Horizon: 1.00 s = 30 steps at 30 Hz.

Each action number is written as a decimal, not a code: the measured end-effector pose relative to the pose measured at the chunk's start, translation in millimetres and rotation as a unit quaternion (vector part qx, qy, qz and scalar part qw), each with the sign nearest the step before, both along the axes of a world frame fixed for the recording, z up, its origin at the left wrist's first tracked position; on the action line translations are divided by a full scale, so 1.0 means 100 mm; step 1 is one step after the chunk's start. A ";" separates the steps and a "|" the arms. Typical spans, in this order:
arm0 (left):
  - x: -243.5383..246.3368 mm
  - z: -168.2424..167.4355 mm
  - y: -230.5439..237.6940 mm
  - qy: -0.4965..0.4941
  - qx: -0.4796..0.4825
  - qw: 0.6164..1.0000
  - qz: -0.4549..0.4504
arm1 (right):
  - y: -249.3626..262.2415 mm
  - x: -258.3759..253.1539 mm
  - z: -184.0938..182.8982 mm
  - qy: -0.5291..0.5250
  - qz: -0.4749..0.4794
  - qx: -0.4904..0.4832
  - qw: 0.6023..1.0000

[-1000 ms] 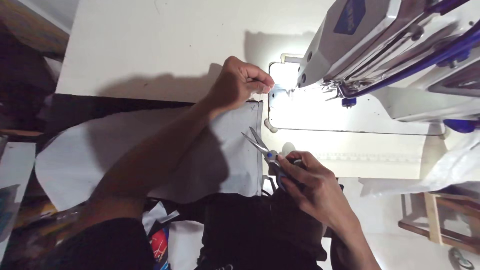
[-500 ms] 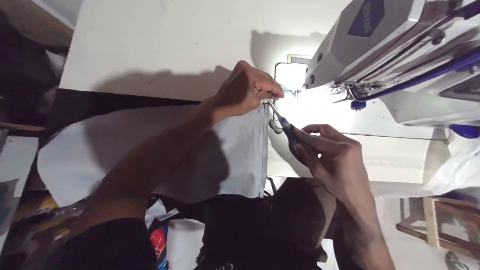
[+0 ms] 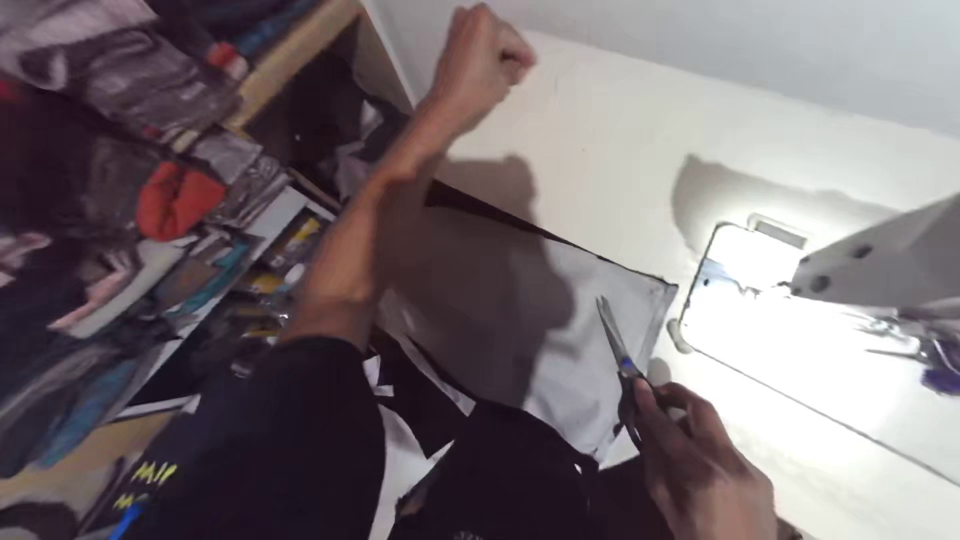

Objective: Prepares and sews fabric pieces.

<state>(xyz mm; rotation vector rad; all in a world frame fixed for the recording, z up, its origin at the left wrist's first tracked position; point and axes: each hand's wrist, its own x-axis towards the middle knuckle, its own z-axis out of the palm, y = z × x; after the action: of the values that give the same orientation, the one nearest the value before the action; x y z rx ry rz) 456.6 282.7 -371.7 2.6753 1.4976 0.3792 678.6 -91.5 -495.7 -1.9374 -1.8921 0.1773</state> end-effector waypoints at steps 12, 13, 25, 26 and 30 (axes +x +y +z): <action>0.23 -0.84 -0.05 -0.032 -0.184 0.947 -0.260 | 0.04 -0.03 -0.01 -0.012 -0.023 0.028 0.999; 0.50 -0.95 -0.37 -0.033 -0.182 0.927 -0.327 | 0.01 0.00 -0.01 -0.023 -0.043 0.042 0.998; 0.69 -0.53 -1.25 -0.058 -0.079 0.884 -0.456 | -0.69 0.68 0.26 -0.027 -0.212 0.063 0.975; 0.51 -0.34 -1.26 -0.100 -0.055 0.877 -0.466 | -0.57 0.42 0.29 0.055 -0.154 0.082 0.983; -0.15 0.72 -1.61 -0.152 0.100 0.893 -0.413 | 0.17 -0.71 0.15 0.217 0.039 0.116 0.968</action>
<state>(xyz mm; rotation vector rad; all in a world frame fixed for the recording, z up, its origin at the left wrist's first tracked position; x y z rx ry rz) 441.6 121.6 -300.1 2.8943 0.1791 0.8430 607.6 -74.8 -480.5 -1.5217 -1.6163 0.3544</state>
